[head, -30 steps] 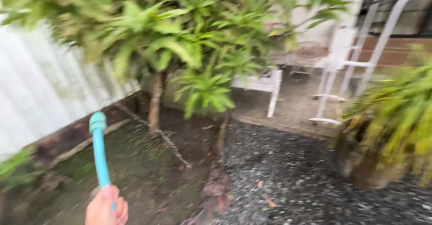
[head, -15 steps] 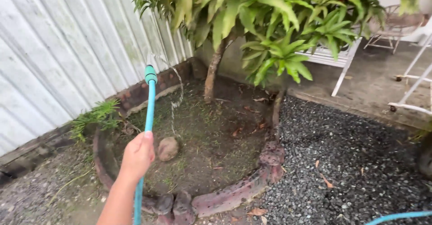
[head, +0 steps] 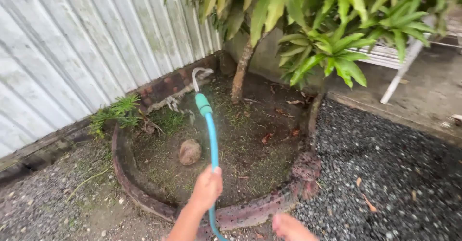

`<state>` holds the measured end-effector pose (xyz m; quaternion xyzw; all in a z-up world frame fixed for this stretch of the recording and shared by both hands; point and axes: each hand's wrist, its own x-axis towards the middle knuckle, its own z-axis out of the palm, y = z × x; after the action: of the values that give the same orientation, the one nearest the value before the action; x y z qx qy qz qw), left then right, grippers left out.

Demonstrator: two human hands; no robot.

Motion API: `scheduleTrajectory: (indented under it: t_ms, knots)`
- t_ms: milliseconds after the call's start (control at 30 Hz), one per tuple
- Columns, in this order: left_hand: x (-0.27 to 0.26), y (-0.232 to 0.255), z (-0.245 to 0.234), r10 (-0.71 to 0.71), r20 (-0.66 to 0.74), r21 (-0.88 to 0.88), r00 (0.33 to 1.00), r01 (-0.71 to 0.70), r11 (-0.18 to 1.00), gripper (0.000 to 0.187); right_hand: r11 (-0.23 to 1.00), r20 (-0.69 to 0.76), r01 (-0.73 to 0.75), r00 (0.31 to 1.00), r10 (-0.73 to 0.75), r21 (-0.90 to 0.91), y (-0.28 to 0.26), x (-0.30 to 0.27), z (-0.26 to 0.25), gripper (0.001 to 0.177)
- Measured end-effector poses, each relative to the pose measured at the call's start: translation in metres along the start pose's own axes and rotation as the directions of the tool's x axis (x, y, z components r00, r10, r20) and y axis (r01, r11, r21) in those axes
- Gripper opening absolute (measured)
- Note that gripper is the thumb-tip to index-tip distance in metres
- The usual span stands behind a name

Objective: Watering various potted plants and trees in a backyard using a garden hose with a nozzle.

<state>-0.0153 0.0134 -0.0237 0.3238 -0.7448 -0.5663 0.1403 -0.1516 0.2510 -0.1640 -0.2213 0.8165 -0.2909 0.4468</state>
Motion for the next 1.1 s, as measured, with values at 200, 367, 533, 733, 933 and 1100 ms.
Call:
scheduleTrajectory:
  t_ms: [200,367,533,733,933,1100]
  knots:
    - [0.033,-0.05,0.04,0.157,0.056,-0.122,0.986,-0.15,0.981,0.034,0.662,-0.063,0.314,0.925,-0.375,0.681,-0.129,0.027,-0.111,0.07]
    - [0.043,-0.06,0.065,0.111,0.036,-0.104,0.993,-0.107,0.989,0.036,0.539,-0.008,0.475,0.755,-0.656,0.696,-0.233,0.035,-0.141,0.067]
    - [0.03,-0.044,0.063,0.102,0.212,-0.002,0.972,-0.104,0.995,0.042,0.838,0.082,0.337,0.909,-0.408,0.43,-0.315,0.028,-0.138,0.05]
    - [0.038,-0.092,0.051,0.121,0.451,0.061,0.884,-0.166,0.984,0.039,0.812,-0.088,0.323,0.943,-0.322,0.487,-0.352,0.066,-0.139,0.043]
    - [0.068,-0.103,0.009,-0.023,0.635,-0.051,0.772,0.072,0.996,0.041,0.677,-0.17,0.339,0.937,-0.304,0.654,-0.343,0.145,-0.119,0.021]
    - [0.106,-0.135,-0.013,-0.063,0.647,-0.042,0.76,0.119,0.992,0.033,0.516,-0.255,0.384,0.918,-0.305,0.766,-0.333,0.2,-0.102,0.026]
